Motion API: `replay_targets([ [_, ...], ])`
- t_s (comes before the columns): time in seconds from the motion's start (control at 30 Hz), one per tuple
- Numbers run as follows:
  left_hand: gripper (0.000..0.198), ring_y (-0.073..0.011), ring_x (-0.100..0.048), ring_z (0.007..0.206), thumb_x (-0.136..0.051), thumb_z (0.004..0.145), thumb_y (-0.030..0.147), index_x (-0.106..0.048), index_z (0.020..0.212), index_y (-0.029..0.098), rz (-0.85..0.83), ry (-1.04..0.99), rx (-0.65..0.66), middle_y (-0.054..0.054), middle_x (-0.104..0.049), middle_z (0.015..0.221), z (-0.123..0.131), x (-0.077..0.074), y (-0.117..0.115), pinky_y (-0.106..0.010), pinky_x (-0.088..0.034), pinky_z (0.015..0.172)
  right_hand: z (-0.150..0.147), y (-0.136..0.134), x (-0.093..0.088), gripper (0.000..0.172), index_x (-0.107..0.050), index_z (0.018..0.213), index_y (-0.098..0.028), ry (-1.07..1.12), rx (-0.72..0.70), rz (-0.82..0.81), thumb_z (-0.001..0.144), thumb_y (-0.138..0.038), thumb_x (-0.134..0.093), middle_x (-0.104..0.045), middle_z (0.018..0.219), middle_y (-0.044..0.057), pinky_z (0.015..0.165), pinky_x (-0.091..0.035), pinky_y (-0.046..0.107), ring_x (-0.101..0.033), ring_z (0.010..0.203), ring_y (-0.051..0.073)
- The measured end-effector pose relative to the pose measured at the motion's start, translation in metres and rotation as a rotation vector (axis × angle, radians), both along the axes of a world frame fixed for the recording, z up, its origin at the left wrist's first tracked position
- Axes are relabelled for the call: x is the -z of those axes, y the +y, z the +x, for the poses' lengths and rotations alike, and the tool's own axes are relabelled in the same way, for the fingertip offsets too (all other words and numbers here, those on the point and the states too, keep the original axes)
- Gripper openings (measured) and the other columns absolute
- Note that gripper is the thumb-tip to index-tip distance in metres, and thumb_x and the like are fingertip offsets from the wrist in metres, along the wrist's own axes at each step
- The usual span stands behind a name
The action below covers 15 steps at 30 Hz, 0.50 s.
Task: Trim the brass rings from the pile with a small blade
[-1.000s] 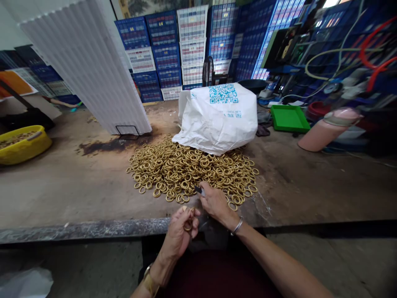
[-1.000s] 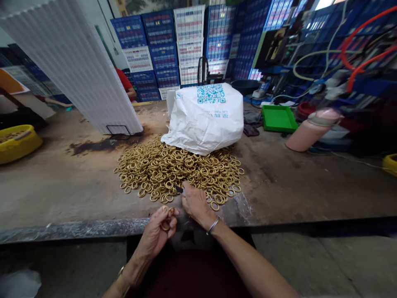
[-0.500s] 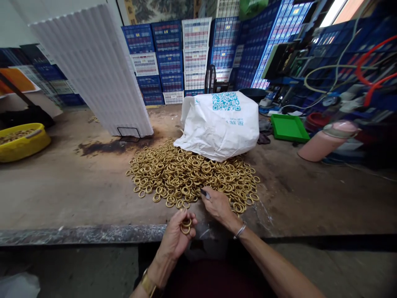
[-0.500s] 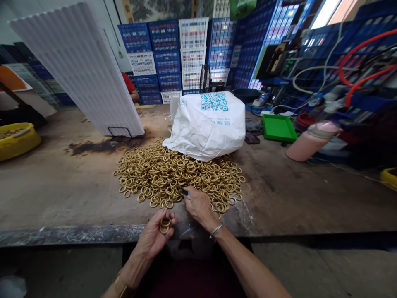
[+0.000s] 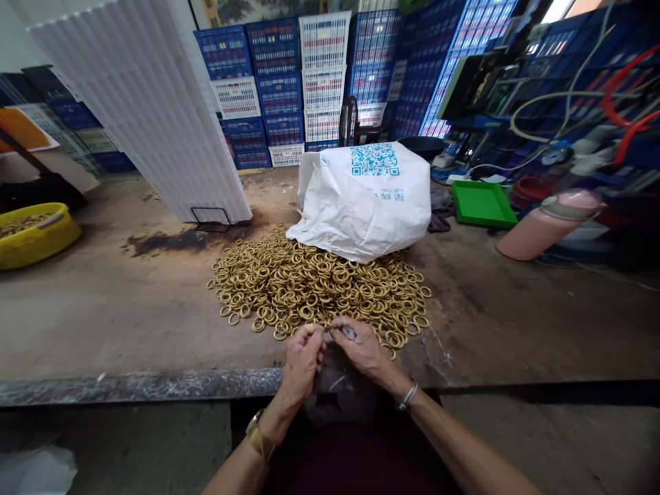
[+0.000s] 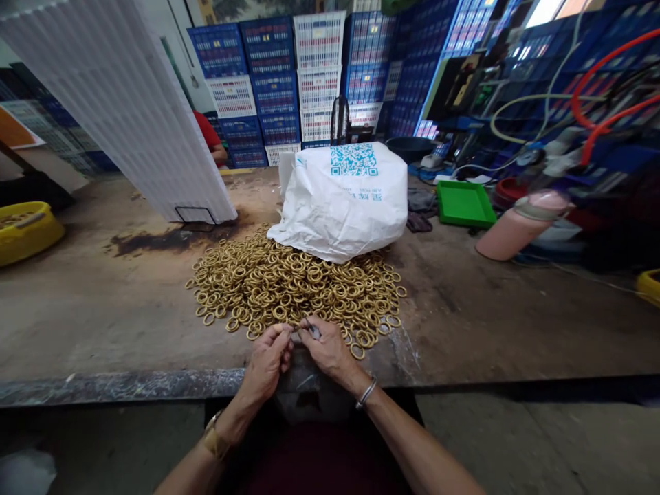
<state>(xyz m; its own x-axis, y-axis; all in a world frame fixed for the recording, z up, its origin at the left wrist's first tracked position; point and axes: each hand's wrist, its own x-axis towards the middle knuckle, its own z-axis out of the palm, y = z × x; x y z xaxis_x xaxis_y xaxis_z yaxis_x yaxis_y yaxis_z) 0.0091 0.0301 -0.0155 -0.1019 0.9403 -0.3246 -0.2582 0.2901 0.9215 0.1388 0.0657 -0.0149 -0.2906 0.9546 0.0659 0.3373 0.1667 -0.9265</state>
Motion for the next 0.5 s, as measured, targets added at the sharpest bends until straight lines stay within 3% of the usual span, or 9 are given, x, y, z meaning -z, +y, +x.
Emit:
replay_targets([
  [0.17,0.033,-0.0030,-0.035,0.037,-0.059,0.070,0.045,-0.049,0.088,0.019,-0.012,-0.080,-0.051,0.007,-0.047,0.056,-0.0023,0.0001,-0.0026,-0.013,-0.022,0.034,0.0022,-0.0012,0.0013,0.017,-0.059,0.075,-0.016,0.073,0.094,-0.081,0.073,-0.030,-0.051,-0.045,0.058,-0.004,0.049,-0.031,0.019,-0.037,0.051,0.008],
  [0.33,0.032,-0.0022,-0.033,0.037,-0.059,0.070,0.046,-0.052,0.081,0.016,-0.004,-0.142,0.057,0.006,-0.047,0.055,-0.0027,-0.0010,-0.0045,-0.014,-0.021,0.036,0.0013,-0.0055,0.0000,0.020,-0.059,0.072,-0.016,0.127,-0.023,-0.117,0.074,-0.034,-0.051,-0.046,0.056,-0.005,0.049,-0.031,0.018,-0.036,0.051,0.007],
  [0.5,0.022,-0.0055,-0.035,0.041,-0.060,0.072,0.038,-0.058,0.073,0.017,0.097,0.078,-0.044,0.005,-0.048,0.052,-0.0014,0.0010,-0.0066,-0.017,-0.026,0.040,-0.0008,-0.0065,0.0002,0.022,-0.058,0.075,-0.016,0.116,-0.031,-0.201,0.077,-0.036,-0.049,-0.044,0.052,-0.006,0.046,-0.030,0.018,-0.035,0.046,0.006],
])
